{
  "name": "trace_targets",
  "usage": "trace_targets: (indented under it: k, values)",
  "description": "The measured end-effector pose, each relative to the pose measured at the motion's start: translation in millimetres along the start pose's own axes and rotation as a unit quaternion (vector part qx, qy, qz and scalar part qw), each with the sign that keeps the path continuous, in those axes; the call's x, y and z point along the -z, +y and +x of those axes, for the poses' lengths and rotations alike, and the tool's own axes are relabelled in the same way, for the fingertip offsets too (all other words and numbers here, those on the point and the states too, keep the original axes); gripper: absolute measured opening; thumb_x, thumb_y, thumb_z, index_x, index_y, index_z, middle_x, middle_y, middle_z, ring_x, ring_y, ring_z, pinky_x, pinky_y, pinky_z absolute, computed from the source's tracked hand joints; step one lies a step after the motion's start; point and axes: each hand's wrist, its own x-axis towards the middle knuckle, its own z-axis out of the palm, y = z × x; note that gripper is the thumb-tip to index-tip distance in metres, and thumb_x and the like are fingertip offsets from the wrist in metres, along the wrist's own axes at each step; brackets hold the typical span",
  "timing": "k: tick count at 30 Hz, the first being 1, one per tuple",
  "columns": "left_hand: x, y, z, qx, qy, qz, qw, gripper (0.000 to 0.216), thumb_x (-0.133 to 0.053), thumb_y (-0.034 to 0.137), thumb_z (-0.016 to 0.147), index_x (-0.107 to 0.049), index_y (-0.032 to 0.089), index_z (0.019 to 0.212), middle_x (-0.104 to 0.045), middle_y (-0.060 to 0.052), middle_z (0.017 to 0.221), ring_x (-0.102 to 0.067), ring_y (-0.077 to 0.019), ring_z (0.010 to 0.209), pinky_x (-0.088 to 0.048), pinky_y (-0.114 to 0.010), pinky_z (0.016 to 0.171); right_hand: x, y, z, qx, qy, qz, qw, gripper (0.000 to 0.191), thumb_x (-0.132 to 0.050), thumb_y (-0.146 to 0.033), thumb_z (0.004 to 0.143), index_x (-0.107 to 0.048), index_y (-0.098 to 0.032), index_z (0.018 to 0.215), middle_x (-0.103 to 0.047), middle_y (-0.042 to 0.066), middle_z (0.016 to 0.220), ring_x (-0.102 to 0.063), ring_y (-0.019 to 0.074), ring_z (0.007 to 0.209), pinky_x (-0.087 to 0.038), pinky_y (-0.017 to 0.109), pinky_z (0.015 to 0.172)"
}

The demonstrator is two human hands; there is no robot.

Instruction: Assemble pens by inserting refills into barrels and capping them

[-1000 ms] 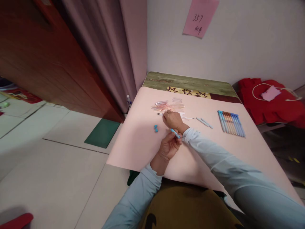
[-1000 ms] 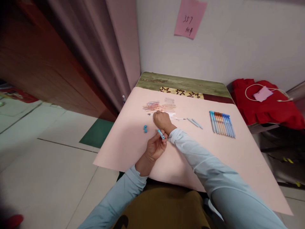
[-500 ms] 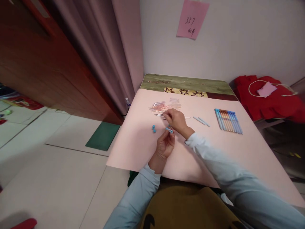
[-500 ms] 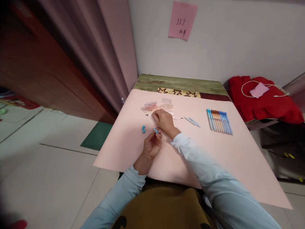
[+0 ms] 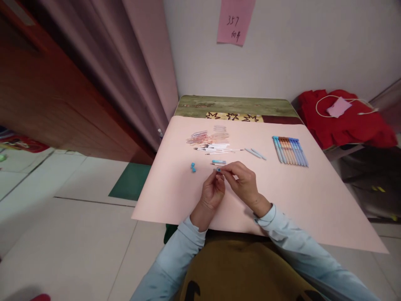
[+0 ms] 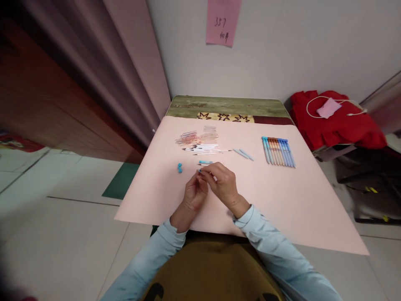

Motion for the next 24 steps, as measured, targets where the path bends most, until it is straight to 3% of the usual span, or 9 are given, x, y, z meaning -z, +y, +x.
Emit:
trace_targets:
  k: [14, 20, 24]
  values:
    - [-8.4, -29.2, 1.7, 0.027, 0.005, 0.027, 0.999, 0.026, -0.04, 0.011, 0.101, -0.063, 0.007, 0.089, -0.068, -0.003, 0.072, -0.064, -0.004, 0.053, -0.053, -0.009, 0.052, 25.0, 21.0, -14.6, 0.0, 0.032, -0.009, 0.999, 0.015, -0.06, -0.028, 0.095, -0.075, -0.024, 0.094, -0.069, 0.005, 0.087, -0.066, 0.016, 0.08, -0.053, 0.027, 0.068]
    - [-10.8, -35.2, 5.3, 0.015, 0.006, 0.056, 0.998, 0.025, -0.041, 0.009, 0.1, -0.064, 0.007, 0.089, -0.068, -0.004, 0.071, -0.063, -0.0044, 0.053, -0.053, -0.01, 0.053, 25.9, 27.3, -15.7, -0.086, 0.026, 0.068, 0.994, 0.016, -0.066, -0.034, 0.09, -0.076, -0.023, 0.094, -0.069, 0.004, 0.088, -0.061, 0.0135, 0.067, -0.052, 0.027, 0.062]
    - [-10.1, -36.5, 5.4, 0.017, 0.004, 0.097, 0.995, 0.02, -0.046, 0.009, 0.098, -0.064, 0.007, 0.091, -0.069, -0.005, 0.076, -0.062, -0.0046, 0.053, -0.053, -0.01, 0.052, 32.5, 38.3, -13.1, -0.193, -0.02, 0.186, 0.963, 0.029, -0.07, -0.044, 0.084, -0.074, -0.02, 0.101, -0.069, 0.002, 0.077, -0.054, 0.0111, 0.054, -0.047, 0.024, 0.052]
